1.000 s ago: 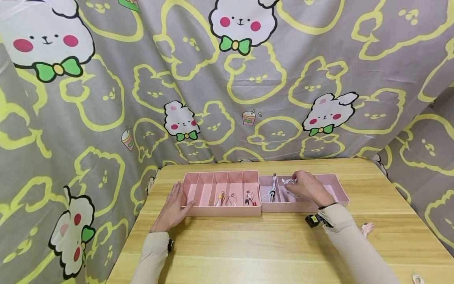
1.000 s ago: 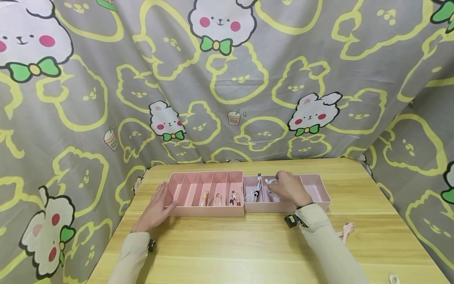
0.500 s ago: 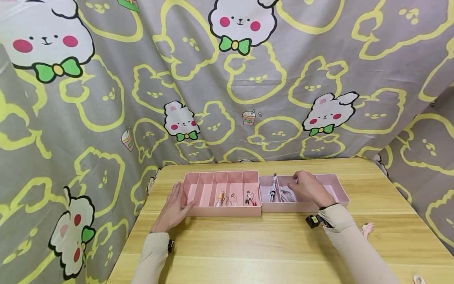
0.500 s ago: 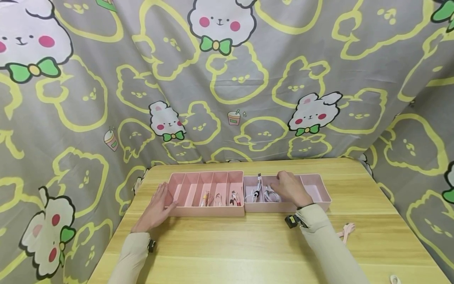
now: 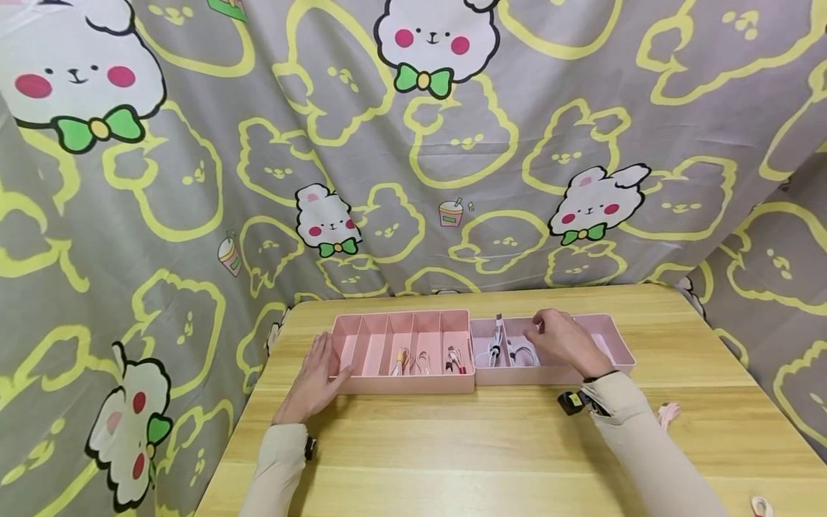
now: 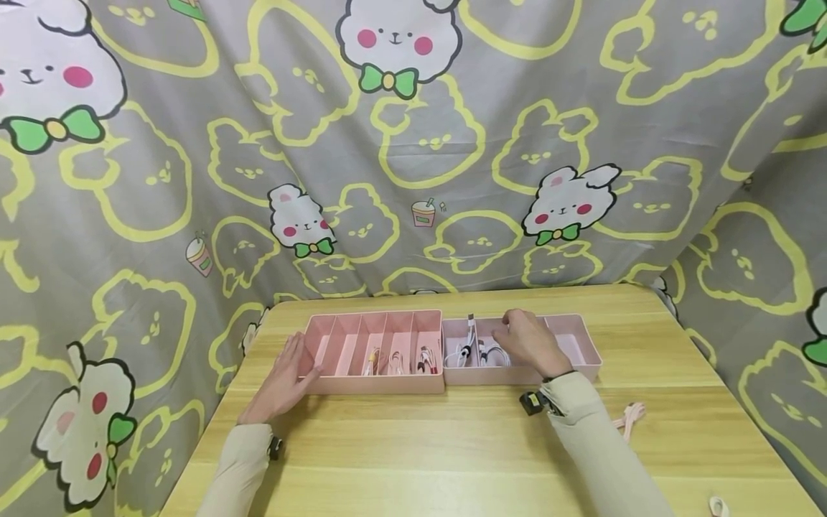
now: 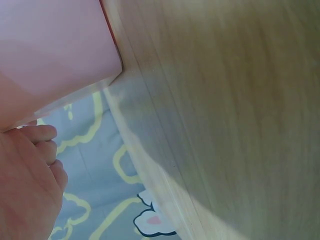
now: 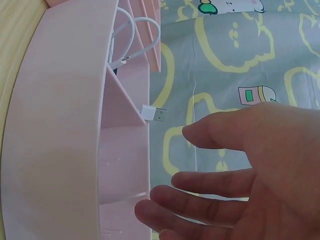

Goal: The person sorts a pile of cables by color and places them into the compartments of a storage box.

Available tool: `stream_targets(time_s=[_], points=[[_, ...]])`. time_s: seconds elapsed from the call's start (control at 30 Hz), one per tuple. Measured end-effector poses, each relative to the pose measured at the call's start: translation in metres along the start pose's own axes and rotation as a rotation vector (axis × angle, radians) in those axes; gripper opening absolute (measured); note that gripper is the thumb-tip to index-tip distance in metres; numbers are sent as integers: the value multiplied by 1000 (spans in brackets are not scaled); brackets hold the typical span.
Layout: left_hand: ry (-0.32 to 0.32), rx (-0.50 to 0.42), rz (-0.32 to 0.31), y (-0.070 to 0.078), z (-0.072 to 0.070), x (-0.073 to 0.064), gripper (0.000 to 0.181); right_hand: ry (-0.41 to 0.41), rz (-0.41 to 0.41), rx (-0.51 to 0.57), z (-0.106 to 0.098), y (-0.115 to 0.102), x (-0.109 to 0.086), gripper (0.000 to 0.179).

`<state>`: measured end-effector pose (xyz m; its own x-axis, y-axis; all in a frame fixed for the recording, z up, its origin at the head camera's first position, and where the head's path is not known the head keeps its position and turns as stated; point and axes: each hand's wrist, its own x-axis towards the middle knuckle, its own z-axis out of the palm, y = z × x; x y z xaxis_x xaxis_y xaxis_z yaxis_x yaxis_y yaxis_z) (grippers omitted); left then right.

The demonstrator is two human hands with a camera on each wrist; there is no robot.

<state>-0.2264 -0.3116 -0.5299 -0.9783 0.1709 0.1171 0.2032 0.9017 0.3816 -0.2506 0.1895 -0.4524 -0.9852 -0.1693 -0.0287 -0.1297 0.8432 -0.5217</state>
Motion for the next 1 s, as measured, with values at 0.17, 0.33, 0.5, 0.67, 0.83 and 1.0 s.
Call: stream_targets(time_s=[0.17, 0.33, 0.5, 0.67, 0.83, 1.0], points=[[21, -8, 7, 0, 1, 0, 92, 24, -18, 7, -3, 2, -5, 42], [1, -6, -3, 0, 1, 1, 92, 38, -13, 42, -7, 7, -14, 44], [-8, 2, -5, -1, 1, 2, 94, 62, -45, 100, -10, 15, -24, 38], [-6, -10, -1, -1, 3, 1, 94, 110, -99, 97, -15, 24, -36, 30], [-15, -17, -4, -2, 4, 3, 96, 150, -139, 99, -24, 32, -48, 13], [-3, -7, 6, -4, 2, 3, 95, 156, -110, 88, -28, 41, -56, 15]])
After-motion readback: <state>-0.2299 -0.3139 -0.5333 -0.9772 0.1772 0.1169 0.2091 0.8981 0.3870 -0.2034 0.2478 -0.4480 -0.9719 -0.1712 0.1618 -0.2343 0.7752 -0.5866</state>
